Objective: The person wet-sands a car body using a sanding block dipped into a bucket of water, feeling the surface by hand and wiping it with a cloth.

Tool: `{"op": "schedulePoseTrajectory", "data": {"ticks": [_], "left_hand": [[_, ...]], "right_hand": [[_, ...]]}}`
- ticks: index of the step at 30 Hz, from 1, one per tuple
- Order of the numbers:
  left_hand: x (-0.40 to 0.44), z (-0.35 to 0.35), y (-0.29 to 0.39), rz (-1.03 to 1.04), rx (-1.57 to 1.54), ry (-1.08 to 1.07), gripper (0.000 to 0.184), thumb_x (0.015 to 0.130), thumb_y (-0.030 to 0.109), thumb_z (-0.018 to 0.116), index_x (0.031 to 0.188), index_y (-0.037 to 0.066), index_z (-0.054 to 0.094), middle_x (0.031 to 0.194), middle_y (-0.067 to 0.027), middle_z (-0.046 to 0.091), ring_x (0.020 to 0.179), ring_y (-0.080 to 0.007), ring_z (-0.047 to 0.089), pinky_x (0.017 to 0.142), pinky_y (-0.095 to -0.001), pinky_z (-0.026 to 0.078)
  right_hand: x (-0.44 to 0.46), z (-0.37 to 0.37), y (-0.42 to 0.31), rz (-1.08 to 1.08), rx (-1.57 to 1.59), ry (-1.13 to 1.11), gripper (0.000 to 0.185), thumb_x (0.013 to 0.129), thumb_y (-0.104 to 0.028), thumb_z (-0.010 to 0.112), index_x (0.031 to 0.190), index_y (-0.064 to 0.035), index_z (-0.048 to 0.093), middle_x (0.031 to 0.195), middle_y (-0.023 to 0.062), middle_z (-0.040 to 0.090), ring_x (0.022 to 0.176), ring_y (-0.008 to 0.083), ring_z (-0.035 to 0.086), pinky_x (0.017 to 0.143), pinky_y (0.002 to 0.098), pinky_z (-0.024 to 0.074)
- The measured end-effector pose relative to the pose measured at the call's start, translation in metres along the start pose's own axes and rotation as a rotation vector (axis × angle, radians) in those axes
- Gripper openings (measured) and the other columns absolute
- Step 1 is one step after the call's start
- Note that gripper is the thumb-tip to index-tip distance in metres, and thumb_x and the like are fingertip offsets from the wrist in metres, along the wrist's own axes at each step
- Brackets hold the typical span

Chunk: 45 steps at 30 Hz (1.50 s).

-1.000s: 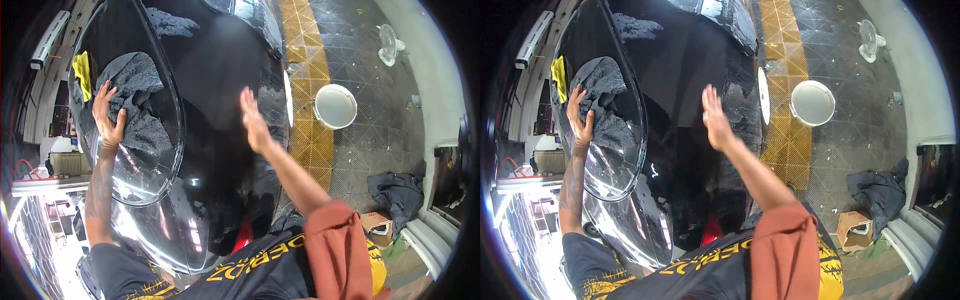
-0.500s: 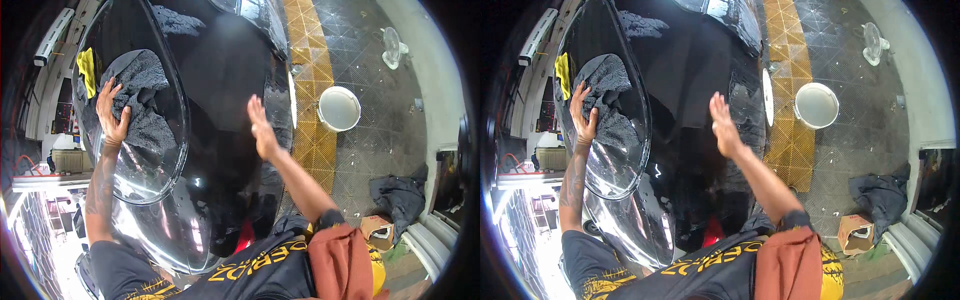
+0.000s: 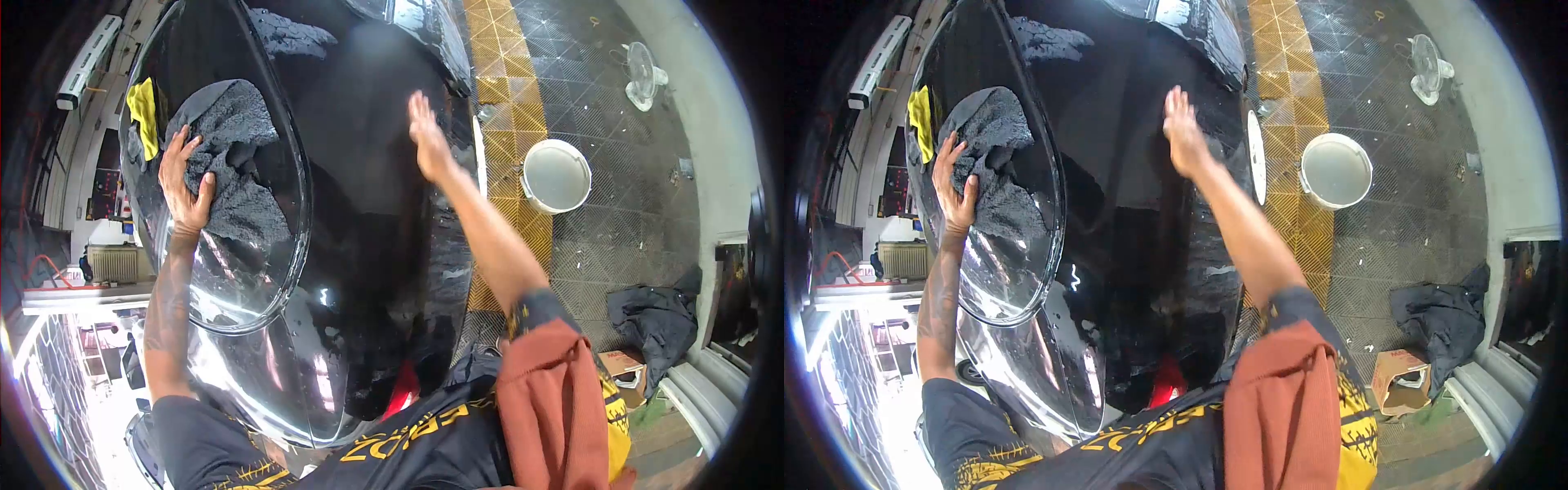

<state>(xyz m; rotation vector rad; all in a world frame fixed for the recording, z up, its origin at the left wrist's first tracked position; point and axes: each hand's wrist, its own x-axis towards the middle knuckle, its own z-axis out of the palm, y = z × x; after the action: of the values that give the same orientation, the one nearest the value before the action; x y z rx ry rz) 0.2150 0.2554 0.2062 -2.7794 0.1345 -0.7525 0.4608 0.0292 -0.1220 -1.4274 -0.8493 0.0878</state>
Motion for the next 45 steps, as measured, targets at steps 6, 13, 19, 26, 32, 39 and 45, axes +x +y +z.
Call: {"op": "schedulePoseTrajectory", "data": {"ticks": [6, 13, 19, 26, 32, 39, 45], "left_hand": [[0.000, 0.001, -0.002, -0.006, 0.013, -0.016, 0.056, 0.092, 0.043, 0.057, 0.136, 0.008, 0.057, 0.150, -0.0180, 0.049, 0.139, -0.0376, 0.044, 0.116, -0.0496, 0.027], [0.001, -0.001, 0.002, -0.014, 0.022, -0.017, 0.057, 0.092, 0.045, 0.057, 0.134, 0.007, 0.058, 0.148, -0.0190, 0.050, 0.138, -0.0398, 0.045, 0.116, -0.0508, 0.028], [0.000, 0.001, 0.001, -0.002, 0.008, 0.002, 0.056, 0.092, 0.044, 0.057, 0.135, 0.008, 0.058, 0.148, -0.0189, 0.050, 0.138, -0.0394, 0.045, 0.116, -0.0503, 0.028], [-0.003, -0.002, 0.002, -0.030, 0.043, -0.009, 0.057, 0.093, 0.045, 0.056, 0.136, 0.009, 0.058, 0.150, -0.0169, 0.049, 0.140, -0.0377, 0.043, 0.116, -0.0495, 0.027], [-0.001, 0.001, -0.001, -0.029, 0.038, -0.009, 0.057, 0.092, 0.045, 0.057, 0.136, 0.009, 0.058, 0.150, -0.0169, 0.049, 0.140, -0.0374, 0.042, 0.116, -0.0497, 0.026], [-0.004, -0.003, 0.003, -0.035, 0.024, -0.009, 0.056, 0.090, 0.042, 0.059, 0.135, 0.009, 0.058, 0.149, -0.0172, 0.050, 0.140, -0.0377, 0.043, 0.116, -0.0494, 0.026], [-0.001, 0.002, -0.002, -0.007, 0.021, 0.011, 0.056, 0.090, 0.042, 0.059, 0.134, 0.007, 0.058, 0.149, -0.0187, 0.050, 0.139, -0.0388, 0.044, 0.116, -0.0498, 0.027]], "right_hand": [[-0.081, 0.007, -0.079, -0.111, -0.281, -0.075, 0.067, 0.097, -0.012, 0.037, 0.153, 0.0161, 0.014, 0.162, 0.0346, 0.010, 0.153, 0.0433, 0.009, 0.125, 0.0476, 0.0091], [0.031, 0.002, 0.013, -0.088, -0.273, 0.061, 0.058, 0.099, -0.009, 0.037, 0.151, 0.0147, 0.024, 0.160, 0.0348, 0.016, 0.151, 0.0453, 0.019, 0.122, 0.0515, 0.0187], [-0.105, 0.018, -0.105, -0.120, -0.100, -0.101, 0.075, 0.094, -0.016, 0.048, 0.158, 0.0050, 0.014, 0.164, 0.0300, 0.011, 0.153, 0.0471, 0.009, 0.123, 0.0534, 0.0086], [0.059, 0.006, -0.033, 0.013, -0.313, 0.049, 0.066, 0.104, -0.031, 0.038, 0.150, 0.0143, 0.023, 0.158, 0.0373, 0.017, 0.149, 0.0510, 0.017, 0.122, 0.0533, 0.0165], [-0.079, 0.024, -0.117, -0.275, -0.215, -0.168, 0.063, 0.101, -0.021, 0.035, 0.148, 0.0190, 0.024, 0.157, 0.0377, 0.021, 0.148, 0.0503, 0.021, 0.121, 0.0549, 0.0180], [0.064, 0.021, -0.046, -0.111, -0.611, 0.022, 0.059, 0.099, -0.016, 0.038, 0.144, 0.0213, 0.030, 0.155, 0.0394, 0.024, 0.145, 0.0529, 0.026, 0.119, 0.0541, 0.0250], [-0.029, 0.025, -0.079, -0.227, -0.283, -0.069, 0.061, 0.101, -0.018, 0.037, 0.149, 0.0161, 0.024, 0.157, 0.0380, 0.021, 0.148, 0.0510, 0.021, 0.121, 0.0549, 0.0174]]}}
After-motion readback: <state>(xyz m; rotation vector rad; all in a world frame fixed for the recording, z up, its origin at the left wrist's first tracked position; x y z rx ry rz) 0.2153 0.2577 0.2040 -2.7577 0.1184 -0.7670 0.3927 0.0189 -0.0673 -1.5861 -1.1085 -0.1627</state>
